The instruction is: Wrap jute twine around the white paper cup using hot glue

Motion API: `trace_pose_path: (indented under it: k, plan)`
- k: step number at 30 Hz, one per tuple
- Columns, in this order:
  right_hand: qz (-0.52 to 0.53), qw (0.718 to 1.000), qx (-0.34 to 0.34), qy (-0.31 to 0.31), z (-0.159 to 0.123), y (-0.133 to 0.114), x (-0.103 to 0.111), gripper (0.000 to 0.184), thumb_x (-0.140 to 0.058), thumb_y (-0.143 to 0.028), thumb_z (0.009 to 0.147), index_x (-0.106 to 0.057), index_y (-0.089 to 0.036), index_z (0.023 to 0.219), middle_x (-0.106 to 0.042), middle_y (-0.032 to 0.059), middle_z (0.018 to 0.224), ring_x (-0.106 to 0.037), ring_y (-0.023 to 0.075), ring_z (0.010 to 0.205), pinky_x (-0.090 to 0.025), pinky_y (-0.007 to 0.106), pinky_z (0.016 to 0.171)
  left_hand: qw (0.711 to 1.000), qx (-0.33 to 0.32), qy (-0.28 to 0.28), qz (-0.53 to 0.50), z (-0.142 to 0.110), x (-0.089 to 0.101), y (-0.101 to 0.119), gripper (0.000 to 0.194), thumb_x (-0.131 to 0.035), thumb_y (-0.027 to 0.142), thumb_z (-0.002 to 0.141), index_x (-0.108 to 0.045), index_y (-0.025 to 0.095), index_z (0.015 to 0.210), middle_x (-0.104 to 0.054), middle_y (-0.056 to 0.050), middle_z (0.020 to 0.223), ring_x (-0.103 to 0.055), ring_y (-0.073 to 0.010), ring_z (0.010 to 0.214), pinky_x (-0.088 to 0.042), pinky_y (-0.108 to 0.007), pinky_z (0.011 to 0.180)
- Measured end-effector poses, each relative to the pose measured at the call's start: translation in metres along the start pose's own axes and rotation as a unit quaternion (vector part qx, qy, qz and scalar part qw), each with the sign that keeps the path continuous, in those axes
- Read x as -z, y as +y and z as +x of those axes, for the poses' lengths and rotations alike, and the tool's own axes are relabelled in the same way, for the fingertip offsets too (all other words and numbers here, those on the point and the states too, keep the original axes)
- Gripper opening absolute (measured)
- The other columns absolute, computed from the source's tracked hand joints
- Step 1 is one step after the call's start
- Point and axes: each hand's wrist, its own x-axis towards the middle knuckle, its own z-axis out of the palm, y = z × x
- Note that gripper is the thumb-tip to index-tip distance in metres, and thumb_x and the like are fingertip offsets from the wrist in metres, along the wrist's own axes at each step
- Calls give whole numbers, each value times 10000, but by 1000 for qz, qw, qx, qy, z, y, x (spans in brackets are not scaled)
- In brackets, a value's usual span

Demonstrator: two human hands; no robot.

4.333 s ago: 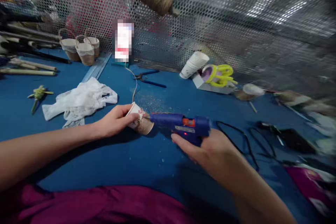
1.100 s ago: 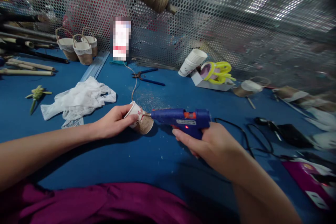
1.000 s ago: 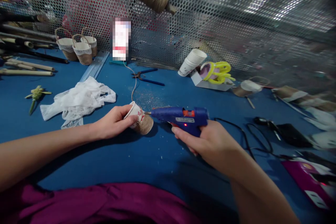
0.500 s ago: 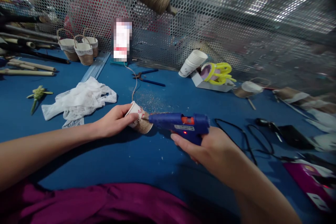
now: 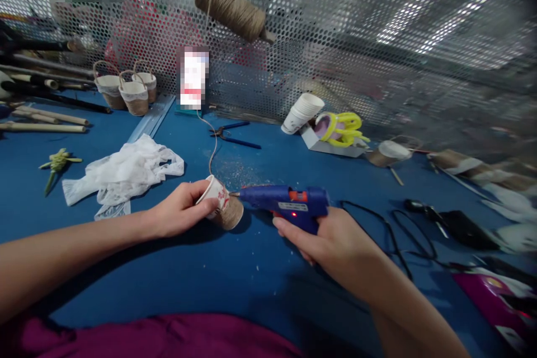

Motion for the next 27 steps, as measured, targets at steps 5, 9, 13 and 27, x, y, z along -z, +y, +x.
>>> trace_pose_path:
  k: [5, 9, 13, 27]
  plan:
    - [23, 997, -62, -45, 3, 11, -3, 227, -516, -402, 733, -553, -182, 687, -458, -44, 422, -420, 103, 377, -333, 225, 369, 1000, -14, -3, 25, -1, 0, 0, 267, -385, 275, 840, -561, 103, 947, -600, -50, 860, -551, -154, 777, -457, -281, 723]
    - [33, 997, -55, -48, 4, 11, -3, 236, -515, -406, 736, -526, -192, 635, -427, -53, 384, -402, 97, 360, -341, 222, 382, 1000, -20, -9, 23, -1, 0, 2, 271, -387, 271, 839, -554, 91, 952, -589, -56, 858, -546, -151, 770, -459, -272, 710]
    - [36, 995, -81, -34, 1, 5, -1, 217, -551, -395, 700, -514, -201, 609, -439, -52, 403, -389, 97, 359, -317, 228, 360, 999, -24, -8, 30, -1, 1, 2, 269, -382, 260, 840, -557, 90, 953, -590, -58, 865, -544, -151, 771, -454, -275, 718]
    - [-7, 997, -69, -25, -1, -2, 0, 201, -517, -355, 727, -560, -209, 597, -414, -51, 367, -370, 111, 347, -303, 249, 349, 999, -18, -5, 44, -1, 1, 2, 300, -375, 293, 848, -563, 96, 974, -606, -60, 888, -557, -160, 789, -456, -274, 725]
